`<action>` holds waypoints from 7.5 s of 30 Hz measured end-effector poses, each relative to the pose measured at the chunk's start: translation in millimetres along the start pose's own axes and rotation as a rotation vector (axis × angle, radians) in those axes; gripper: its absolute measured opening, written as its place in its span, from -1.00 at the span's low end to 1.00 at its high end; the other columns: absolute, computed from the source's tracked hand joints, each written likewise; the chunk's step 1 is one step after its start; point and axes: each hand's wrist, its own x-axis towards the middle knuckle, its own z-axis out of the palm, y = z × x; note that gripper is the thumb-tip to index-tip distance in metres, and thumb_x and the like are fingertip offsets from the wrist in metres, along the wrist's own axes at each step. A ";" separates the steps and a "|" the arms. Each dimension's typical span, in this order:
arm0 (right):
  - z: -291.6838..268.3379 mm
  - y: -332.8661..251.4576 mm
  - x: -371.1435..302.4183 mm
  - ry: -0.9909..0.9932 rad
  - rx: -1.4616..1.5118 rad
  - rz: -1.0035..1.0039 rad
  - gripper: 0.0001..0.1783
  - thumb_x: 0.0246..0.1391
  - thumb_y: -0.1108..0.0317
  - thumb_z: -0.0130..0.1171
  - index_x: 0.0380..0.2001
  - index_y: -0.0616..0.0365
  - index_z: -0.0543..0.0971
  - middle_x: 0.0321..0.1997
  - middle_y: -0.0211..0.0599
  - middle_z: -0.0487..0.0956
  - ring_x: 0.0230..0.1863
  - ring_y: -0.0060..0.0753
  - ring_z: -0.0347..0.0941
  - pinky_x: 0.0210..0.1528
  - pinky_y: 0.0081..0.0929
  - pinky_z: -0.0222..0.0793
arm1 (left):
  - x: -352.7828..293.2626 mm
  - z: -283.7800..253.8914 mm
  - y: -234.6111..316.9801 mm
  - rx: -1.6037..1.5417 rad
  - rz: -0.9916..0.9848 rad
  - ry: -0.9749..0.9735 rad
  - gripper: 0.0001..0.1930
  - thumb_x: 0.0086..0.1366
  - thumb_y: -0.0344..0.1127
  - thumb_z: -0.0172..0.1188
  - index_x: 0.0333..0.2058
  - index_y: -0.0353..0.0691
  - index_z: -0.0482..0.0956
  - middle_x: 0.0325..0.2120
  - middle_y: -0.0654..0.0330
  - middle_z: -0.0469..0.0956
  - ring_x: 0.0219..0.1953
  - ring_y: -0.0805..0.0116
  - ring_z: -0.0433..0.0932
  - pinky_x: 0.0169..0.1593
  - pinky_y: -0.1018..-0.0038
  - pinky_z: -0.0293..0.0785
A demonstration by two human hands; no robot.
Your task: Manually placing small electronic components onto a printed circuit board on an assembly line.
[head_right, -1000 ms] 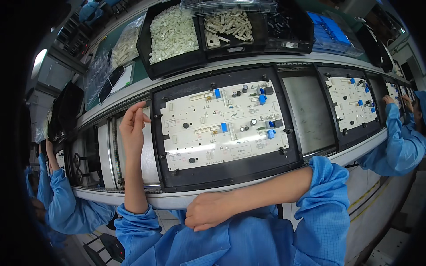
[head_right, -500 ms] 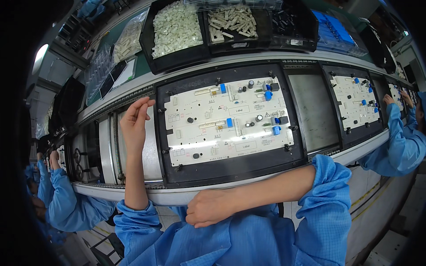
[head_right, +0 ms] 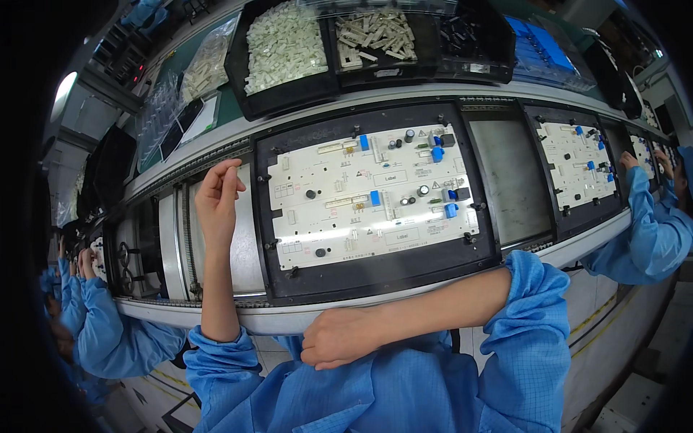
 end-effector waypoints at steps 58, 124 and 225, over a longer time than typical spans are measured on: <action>0.8 2.4 0.9 -0.005 -0.050 -0.023 -0.77 0.10 0.23 0.06 -0.54 0.10 0.38 -0.55 -0.33 0.37 -0.44 -0.31 0.37 -0.37 -0.42 0.38 | -4.3 9.9 12.1 -0.829 -0.465 -0.083 -0.65 0.24 -0.57 0.05 0.01 -0.51 0.35 -0.05 -0.20 0.44 -0.01 0.08 0.50 0.00 0.48 0.53; -286.1 159.9 -34.6 0.617 -1.036 0.844 -0.81 -0.21 0.53 0.14 -0.40 0.28 0.55 -0.42 -0.06 0.56 -0.32 -0.07 0.52 -0.23 -0.36 0.40 | -133.6 -105.8 -32.4 0.874 -0.012 -0.119 -0.72 0.02 -0.20 0.26 -0.49 -0.26 0.39 -0.51 -0.02 0.42 -0.34 -0.02 0.43 -0.31 0.15 0.38; -297.6 201.8 18.9 0.467 -0.854 0.893 -0.72 -0.19 0.46 0.17 -0.30 0.29 0.54 -0.33 -0.07 0.58 -0.24 -0.15 0.52 -0.16 -0.35 0.39 | 6.8 -89.3 -41.3 0.125 -0.246 -0.385 -0.82 0.09 -0.53 0.26 -0.28 -0.38 0.60 -0.32 0.19 0.57 -0.30 0.54 0.54 -0.17 0.66 0.48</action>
